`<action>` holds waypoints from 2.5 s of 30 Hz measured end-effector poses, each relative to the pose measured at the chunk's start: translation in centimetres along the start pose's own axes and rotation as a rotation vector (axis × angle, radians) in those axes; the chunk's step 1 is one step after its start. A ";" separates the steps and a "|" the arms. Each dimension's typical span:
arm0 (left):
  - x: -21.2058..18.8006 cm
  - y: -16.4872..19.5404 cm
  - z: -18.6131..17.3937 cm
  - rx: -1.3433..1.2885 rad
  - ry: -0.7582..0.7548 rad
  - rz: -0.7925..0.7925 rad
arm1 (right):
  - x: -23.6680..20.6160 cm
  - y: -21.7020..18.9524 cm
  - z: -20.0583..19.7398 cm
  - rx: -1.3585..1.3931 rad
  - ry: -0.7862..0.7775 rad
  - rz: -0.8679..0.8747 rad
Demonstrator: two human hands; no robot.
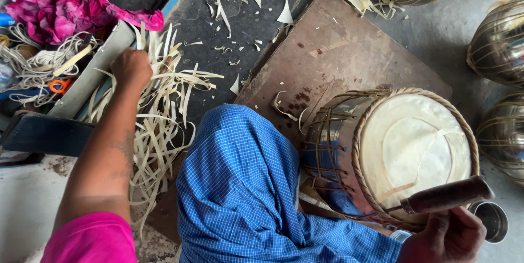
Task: The person threads leather strips through the rim of a drum using a sharp tool. They pull the strips tight and handle the drum with both hands while sitting on the floor.
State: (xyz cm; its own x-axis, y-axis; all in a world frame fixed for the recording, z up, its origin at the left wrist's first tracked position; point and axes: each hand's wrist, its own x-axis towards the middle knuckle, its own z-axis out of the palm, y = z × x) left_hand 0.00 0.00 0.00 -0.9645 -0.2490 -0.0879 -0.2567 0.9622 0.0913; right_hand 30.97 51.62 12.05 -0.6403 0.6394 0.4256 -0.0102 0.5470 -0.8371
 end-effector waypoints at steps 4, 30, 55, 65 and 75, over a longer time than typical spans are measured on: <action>0.5 -0.6 -0.8 -0.177 0.018 0.022 | 0.0 0.8 0.1 -0.007 0.025 -0.027; -0.6 0.3 0.2 0.015 0.000 -0.167 | -1.7 3.7 -1.4 0.043 0.004 -0.070; -12.6 8.6 -19.4 -1.612 0.002 0.654 | -2.1 -3.3 -3.6 0.510 -0.030 -0.099; -28.1 24.3 -11.2 -1.769 -1.071 0.862 | -4.4 -6.6 -0.9 0.667 -0.756 0.533; -29.4 28.1 -5.8 -1.420 -0.919 0.935 | -4.0 1.8 -14.0 0.604 -0.205 0.520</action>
State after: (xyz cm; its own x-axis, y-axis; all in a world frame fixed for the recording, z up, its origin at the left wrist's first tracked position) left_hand 20.74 33.75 10.92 -0.6036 0.7925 0.0877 -0.0690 -0.1615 0.9845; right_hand 44.23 57.58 13.69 -0.8044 0.5874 -0.0894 -0.0476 -0.2138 -0.9757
